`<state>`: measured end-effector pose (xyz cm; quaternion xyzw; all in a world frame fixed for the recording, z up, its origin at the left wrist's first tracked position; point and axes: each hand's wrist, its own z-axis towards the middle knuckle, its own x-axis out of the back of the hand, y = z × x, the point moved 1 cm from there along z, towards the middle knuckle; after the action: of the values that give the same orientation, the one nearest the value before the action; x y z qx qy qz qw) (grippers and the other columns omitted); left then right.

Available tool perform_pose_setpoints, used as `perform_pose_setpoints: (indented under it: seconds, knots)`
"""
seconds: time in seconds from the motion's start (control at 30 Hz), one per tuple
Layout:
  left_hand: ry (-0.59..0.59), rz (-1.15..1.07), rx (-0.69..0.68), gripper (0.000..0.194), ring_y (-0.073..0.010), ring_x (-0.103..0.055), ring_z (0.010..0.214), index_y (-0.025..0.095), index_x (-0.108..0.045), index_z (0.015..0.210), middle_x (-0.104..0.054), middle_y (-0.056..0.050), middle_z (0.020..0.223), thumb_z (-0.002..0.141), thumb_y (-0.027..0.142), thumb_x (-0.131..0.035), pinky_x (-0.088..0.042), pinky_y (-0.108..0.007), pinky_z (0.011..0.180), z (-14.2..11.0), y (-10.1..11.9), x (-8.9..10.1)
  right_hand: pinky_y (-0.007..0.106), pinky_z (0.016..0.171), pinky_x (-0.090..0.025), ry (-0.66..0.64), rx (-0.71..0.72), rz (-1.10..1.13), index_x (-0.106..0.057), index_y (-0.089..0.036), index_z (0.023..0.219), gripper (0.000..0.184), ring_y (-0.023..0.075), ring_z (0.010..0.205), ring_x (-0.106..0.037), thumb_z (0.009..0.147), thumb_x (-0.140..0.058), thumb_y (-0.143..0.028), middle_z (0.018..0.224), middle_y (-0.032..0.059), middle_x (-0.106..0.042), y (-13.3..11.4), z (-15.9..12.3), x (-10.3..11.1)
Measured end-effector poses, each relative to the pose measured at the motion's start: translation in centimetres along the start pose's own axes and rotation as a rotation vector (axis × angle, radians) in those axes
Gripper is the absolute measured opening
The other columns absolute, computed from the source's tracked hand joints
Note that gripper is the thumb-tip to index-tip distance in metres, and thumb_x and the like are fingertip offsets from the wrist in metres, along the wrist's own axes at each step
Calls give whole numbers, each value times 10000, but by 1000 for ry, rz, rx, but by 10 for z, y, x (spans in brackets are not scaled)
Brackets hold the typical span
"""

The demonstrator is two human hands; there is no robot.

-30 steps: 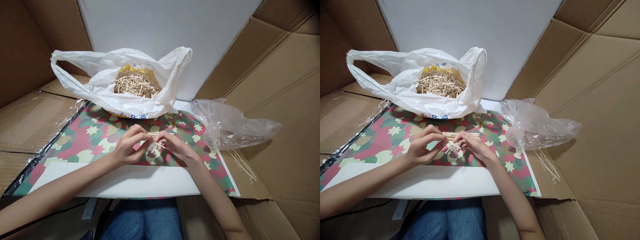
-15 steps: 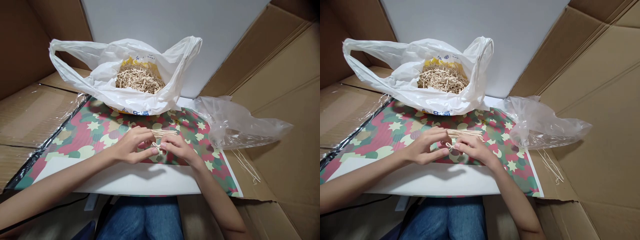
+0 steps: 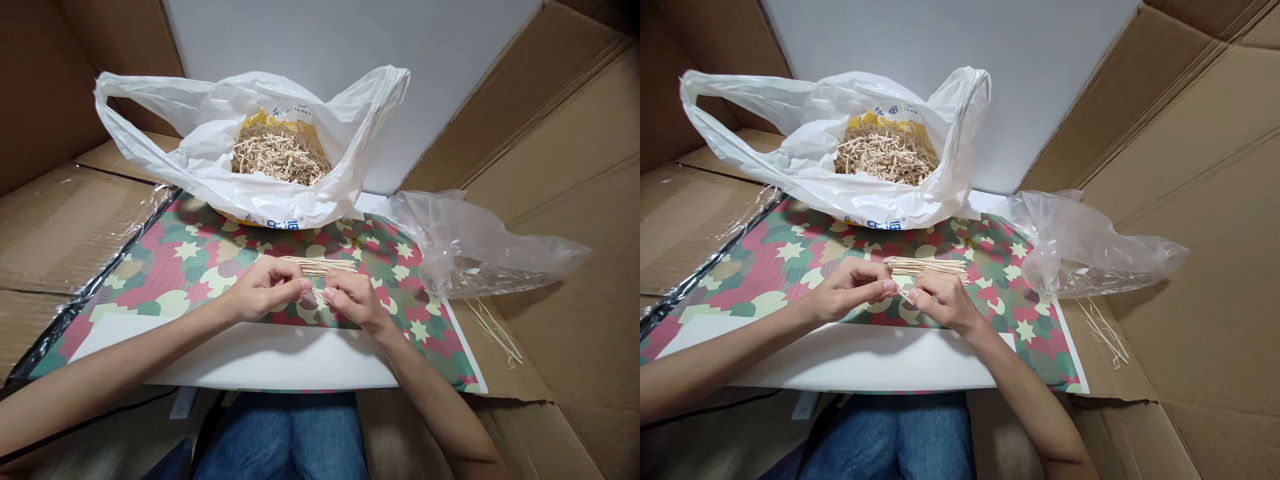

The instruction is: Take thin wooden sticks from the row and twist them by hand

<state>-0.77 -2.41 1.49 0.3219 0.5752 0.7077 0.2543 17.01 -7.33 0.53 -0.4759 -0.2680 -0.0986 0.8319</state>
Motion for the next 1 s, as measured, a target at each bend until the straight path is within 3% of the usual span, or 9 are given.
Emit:
perform_pose_setpoints:
  seconds: [0.27, 0.37, 0.47, 0.57, 0.7, 0.77, 0.83, 0.9, 1.0]
  knots:
    - [33, -50, 45, 340, -53, -322, 432, 117, -478, 513, -374, 38, 461, 769, 328, -550, -240, -190, 422, 1, -5, -2, 239, 516, -319, 63, 16, -53, -422, -190, 545, 276, 95, 493, -400, 820, -413, -203, 513, -34, -442, -2, -3, -1]
    - [-27, -28, 84, 339, -57, -319, 440, 115, -495, 536, -384, 36, 468, 772, 354, -545, -237, -191, 426, 2, -5, 3, 239, 520, -324, 32, -44, -21, -445, -189, 560, 264, 96, 497, -413, 821, -426, -221, 526, -34, -456, 1, -2, 3]
    - [-45, -25, 86, 341, -77, -376, 499, 118, -505, 566, -432, 19, 521, 784, 380, -522, -295, -201, 479, 7, -5, 16, 240, 544, -360, -2, -157, 103, -484, -185, 599, 249, 104, 531, -465, 831, -444, -266, 579, -23, -494, 11, -1, 9]
    - [35, -69, 27, 364, -100, -422, 565, 116, -526, 591, -480, -2, 582, 806, 400, -455, -332, -225, 560, 13, -7, 29, 245, 553, -402, 5, -248, 314, -507, -180, 647, 236, 114, 562, -514, 835, -463, -317, 640, -11, -510, 19, 1, 15]
    - [89, -101, 61, 405, -104, -390, 565, 119, -533, 613, -451, 6, 579, 818, 447, -412, -328, -235, 582, 18, -14, 34, 259, 596, -432, 10, -273, 441, -527, -180, 681, 252, 117, 585, -527, 851, -440, -343, 663, -7, -520, 6, 4, 21]
    - [121, -83, 83, 402, -103, -382, 563, 128, -511, 604, -435, 14, 581, 808, 463, -422, -326, -229, 575, 19, -17, 33, 265, 616, -437, -102, -263, 425, -541, -183, 672, 263, 124, 598, -531, 857, -434, -337, 651, -5, -534, -9, 12, 25]
    - [140, -39, 72, 396, -104, -387, 554, 132, -495, 586, -418, 20, 558, 792, 467, -446, -328, -225, 567, 20, -22, 32, 271, 615, -440, -349, -244, 347, -548, -190, 644, 262, 138, 604, -536, 832, -483, -361, 624, -4, -550, -25, 28, 28]
    - [144, 9, 61, 387, -103, -395, 539, 132, -489, 577, -422, 23, 544, 771, 467, -480, -332, -222, 557, 22, -26, 33, 277, 619, -443, -434, -228, 221, -542, -201, 656, 288, 150, 615, -540, 823, -480, -428, 622, -1, -564, -33, 56, 34]
    - [149, 77, 38, 392, -105, -419, 539, 124, -513, 608, -446, 14, 551, 786, 468, -456, -343, -217, 548, 24, -33, 35, 284, 672, -433, -32, -248, 23, -499, -205, 860, 377, 154, 687, -544, 894, -259, -493, 707, 12, -572, -29, 106, 47]
